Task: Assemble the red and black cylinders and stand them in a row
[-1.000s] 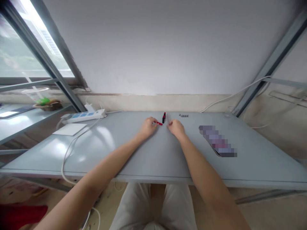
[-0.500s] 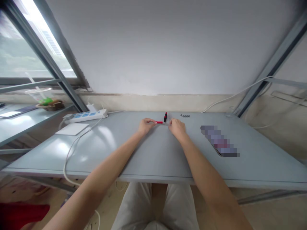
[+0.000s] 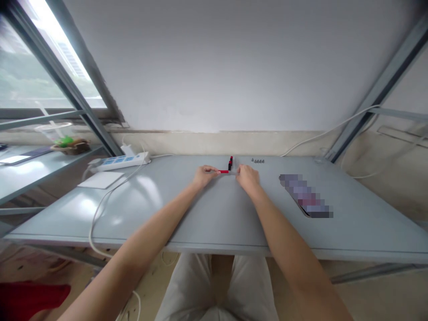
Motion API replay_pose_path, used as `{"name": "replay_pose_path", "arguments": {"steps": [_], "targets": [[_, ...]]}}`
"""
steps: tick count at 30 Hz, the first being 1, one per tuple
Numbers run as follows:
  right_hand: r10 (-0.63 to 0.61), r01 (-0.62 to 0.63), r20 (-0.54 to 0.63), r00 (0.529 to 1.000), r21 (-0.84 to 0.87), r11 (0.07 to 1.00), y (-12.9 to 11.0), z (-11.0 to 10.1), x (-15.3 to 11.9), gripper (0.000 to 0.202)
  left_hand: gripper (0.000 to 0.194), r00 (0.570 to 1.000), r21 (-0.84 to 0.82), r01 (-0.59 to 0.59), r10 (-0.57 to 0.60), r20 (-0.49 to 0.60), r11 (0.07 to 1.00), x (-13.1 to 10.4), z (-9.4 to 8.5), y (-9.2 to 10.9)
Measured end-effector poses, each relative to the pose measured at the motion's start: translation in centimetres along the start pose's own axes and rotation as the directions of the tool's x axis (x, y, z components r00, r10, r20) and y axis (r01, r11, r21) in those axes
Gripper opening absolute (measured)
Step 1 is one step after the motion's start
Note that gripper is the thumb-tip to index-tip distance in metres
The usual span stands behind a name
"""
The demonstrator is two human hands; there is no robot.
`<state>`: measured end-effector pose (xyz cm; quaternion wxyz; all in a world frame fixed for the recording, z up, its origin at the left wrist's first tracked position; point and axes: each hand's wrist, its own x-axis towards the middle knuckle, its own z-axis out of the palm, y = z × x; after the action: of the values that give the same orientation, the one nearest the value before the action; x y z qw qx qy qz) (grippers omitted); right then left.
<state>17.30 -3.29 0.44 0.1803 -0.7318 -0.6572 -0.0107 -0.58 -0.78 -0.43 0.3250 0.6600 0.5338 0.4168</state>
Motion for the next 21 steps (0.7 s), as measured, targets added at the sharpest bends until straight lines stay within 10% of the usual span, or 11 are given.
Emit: {"name": "replay_pose_path", "arguments": {"steps": [21], "targets": [[-0.169, 0.173, -0.048, 0.985, 0.095, 0.980, -2.3, 0.2, -1.0, 0.025, 0.027, 0.997, -0.076, 0.015, -0.009, 0.078, 0.997, 0.2, 0.5, -0.6]]}}
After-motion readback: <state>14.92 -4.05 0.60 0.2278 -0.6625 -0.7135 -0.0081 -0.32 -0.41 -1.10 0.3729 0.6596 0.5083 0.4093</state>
